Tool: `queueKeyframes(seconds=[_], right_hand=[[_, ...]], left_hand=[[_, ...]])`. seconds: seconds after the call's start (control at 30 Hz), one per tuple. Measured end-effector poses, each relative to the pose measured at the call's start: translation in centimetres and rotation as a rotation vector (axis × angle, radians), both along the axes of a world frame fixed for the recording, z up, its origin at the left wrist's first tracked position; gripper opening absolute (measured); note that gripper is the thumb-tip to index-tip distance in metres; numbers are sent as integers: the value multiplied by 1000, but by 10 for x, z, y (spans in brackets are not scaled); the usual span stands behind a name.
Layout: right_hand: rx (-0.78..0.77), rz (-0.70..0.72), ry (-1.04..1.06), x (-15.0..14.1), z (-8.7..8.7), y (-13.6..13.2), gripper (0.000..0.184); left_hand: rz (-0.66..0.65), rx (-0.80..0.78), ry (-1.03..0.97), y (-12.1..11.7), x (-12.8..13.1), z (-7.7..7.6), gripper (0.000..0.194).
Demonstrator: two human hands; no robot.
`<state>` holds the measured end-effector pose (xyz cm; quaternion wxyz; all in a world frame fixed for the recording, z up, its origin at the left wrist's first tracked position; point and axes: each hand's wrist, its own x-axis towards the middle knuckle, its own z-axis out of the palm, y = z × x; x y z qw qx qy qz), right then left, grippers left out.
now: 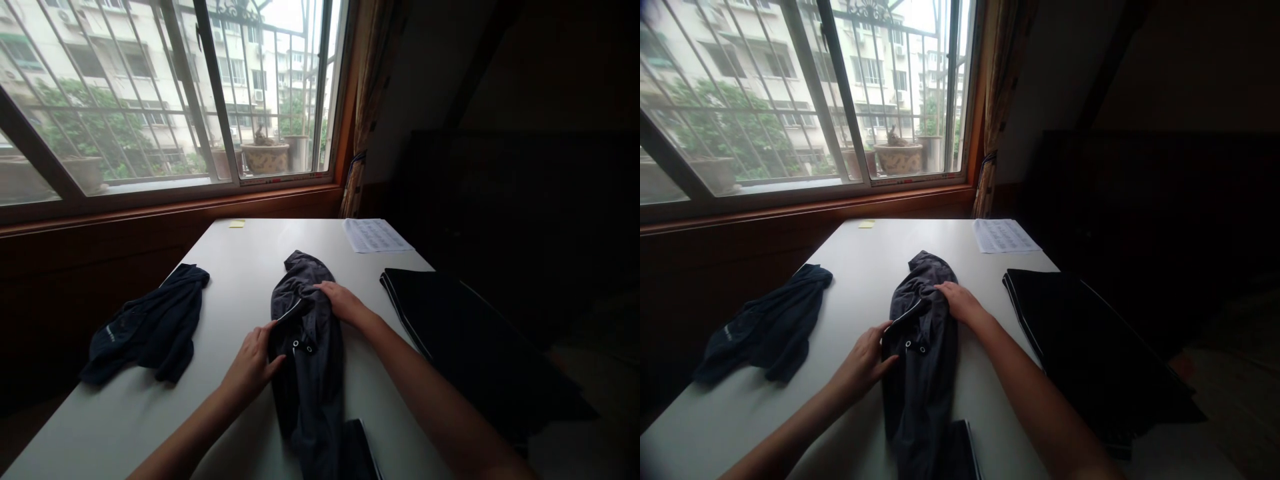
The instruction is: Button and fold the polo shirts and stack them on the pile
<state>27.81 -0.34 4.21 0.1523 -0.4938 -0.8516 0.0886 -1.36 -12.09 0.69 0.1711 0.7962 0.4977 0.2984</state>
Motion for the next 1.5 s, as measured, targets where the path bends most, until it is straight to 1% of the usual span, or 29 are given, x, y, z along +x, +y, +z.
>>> queueKeyframes(seconds=[0.1, 0.2, 0.3, 0.4, 0.5, 0.57, 0.63, 0.67, 0.73, 0.8, 0.87, 0.97, 1.03, 1.1, 1.2, 1.27, 1.37, 1.43, 1.5], right_hand=[[-24, -31, -56, 4, 2, 0, 34], [-31, -70, -89, 19, 4, -12, 24], [-32, -112, -132, 39, 8, -34, 22], [-74, -143, -178, 55, 15, -65, 22], [-228, -110, -131, 61, 25, -102, 14], [-355, -38, -59, 60, 33, -124, 10], [-505, 47, -4, 57, 43, -140, 7], [-575, 77, 10, 55, 48, -144, 5], [-657, 99, 35, 52, 56, -145, 10], [-639, 81, 82, 49, 59, -137, 18], [-548, 34, 141, 48, 56, -123, 22], [-337, -48, 145, 46, 42, -97, 22], [-206, -81, 107, 44, 28, -80, 27], [-131, -107, 82, 41, 14, -64, 36], [-87, -112, 72, 30, -1, -47, 43], [-82, -75, 63, 20, -6, -40, 44], [-91, -32, 40, 6, -7, -34, 43], [-110, -34, 29, 0, -6, -34, 42], [-154, -42, 24, -3, -4, -37, 40]], left_hand=[[24, -24, -62, 11, 8, -1, 58], [54, -72, -107, 22, 6, 0, 57], [128, -44, -179, 36, -8, 4, 51], [202, -27, -276, 54, -28, 14, 46], [234, -30, -331, 75, -46, 24, 42], [251, -25, -342, 87, -55, 29, 39], [260, -40, -356, 98, -59, 31, 38], [252, -56, -365, 102, -60, 30, 39], [209, -77, -382, 107, -60, 29, 40], [140, -59, -361, 106, -60, 26, 39], [67, 4, -265, 97, -63, 24, 37], [0, 110, -46, 73, -72, 22, 34], [-1, 142, 60, 50, -80, 21, 33], [34, 139, 135, 24, -88, 20, 33], [103, 126, 206, -18, -94, 17, 30], [152, 138, 232, -44, -92, 13, 32], [234, 169, 235, -77, -85, 5, 36], [237, 162, 229, -93, -80, -1, 41], [226, 157, 229, -104, -78, -7, 47]])
